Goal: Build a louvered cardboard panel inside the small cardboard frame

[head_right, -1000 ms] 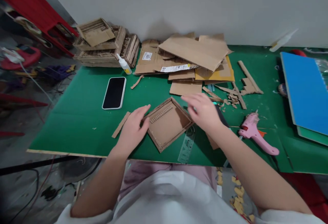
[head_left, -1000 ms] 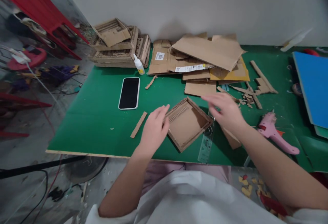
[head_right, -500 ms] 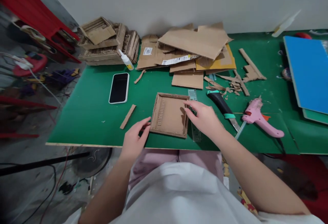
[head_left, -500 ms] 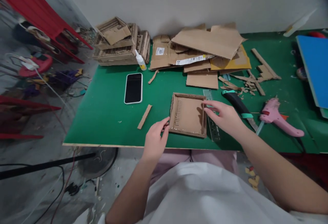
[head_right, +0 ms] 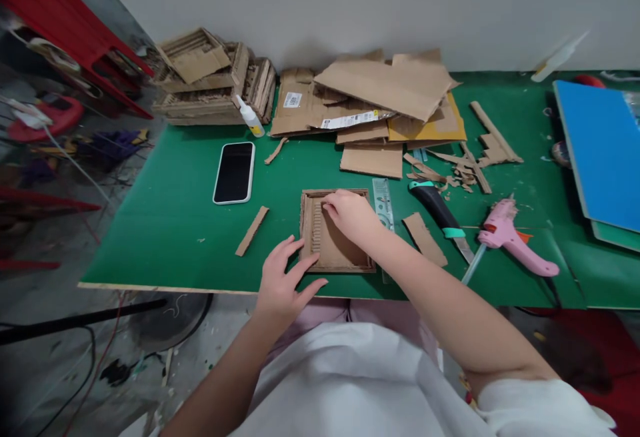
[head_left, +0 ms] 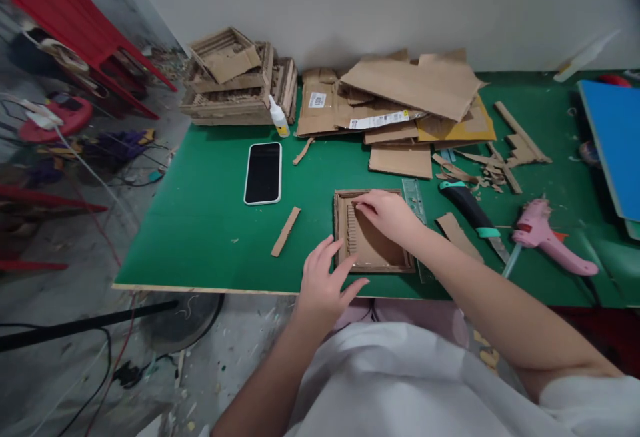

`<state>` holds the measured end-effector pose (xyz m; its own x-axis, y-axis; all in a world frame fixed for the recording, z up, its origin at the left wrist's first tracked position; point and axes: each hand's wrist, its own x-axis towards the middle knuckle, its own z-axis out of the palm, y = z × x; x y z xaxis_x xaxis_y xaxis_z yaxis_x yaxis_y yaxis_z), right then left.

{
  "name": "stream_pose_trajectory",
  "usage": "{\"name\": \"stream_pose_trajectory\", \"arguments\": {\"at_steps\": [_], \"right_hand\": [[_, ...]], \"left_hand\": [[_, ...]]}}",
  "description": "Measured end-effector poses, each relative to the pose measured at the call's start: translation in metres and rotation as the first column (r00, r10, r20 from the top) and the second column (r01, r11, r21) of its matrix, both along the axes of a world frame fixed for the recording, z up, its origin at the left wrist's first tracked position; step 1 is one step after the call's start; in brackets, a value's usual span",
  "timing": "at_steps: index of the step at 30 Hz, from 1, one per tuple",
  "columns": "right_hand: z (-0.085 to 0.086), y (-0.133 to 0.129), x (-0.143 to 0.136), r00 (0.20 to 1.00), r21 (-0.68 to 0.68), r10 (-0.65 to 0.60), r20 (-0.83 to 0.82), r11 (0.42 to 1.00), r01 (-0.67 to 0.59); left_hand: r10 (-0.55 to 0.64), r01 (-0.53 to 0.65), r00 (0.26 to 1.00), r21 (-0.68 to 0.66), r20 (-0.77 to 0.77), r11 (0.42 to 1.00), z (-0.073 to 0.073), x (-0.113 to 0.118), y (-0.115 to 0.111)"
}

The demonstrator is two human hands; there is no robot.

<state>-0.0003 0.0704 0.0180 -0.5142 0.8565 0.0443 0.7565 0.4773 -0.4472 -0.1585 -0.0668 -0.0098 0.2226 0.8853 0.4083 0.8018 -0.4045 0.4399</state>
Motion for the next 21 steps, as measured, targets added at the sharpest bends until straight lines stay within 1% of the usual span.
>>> {"name": "stream_pose_trajectory", "arguments": {"at_steps": [4, 9, 16, 21], "right_hand": [[-0.006, 0.003, -0.007, 1.0, 0.012, 0.022, -0.019, 1.0, -0.021], [-0.01, 0.001, -0.011, 1.0, 0.015, 0.005, -0.019, 1.0, -0.005], [-0.013, 0.001, -0.012, 0.999, 0.022, 0.004, -0.036, 1.0, -0.003], [-0.011, -0.001, -0.011, 0.999, 0.082, -0.028, -0.028, 0.996, 0.03]], "left_hand": [[-0.026, 0.025, 1.0, 0.009, 0.007, 1.0, -0.006, 0.001, 0.0], [-0.013, 0.013, 1.0, 0.016, 0.013, 1.0, -0.008, 0.002, 0.0], [-0.017, 0.017, 1.0, 0.02, 0.01, 1.0, -0.008, 0.002, 0.0], [-0.026, 0.026, 1.0, 0.025, -0.009, 0.999, -0.004, 0.001, 0.001]]}}
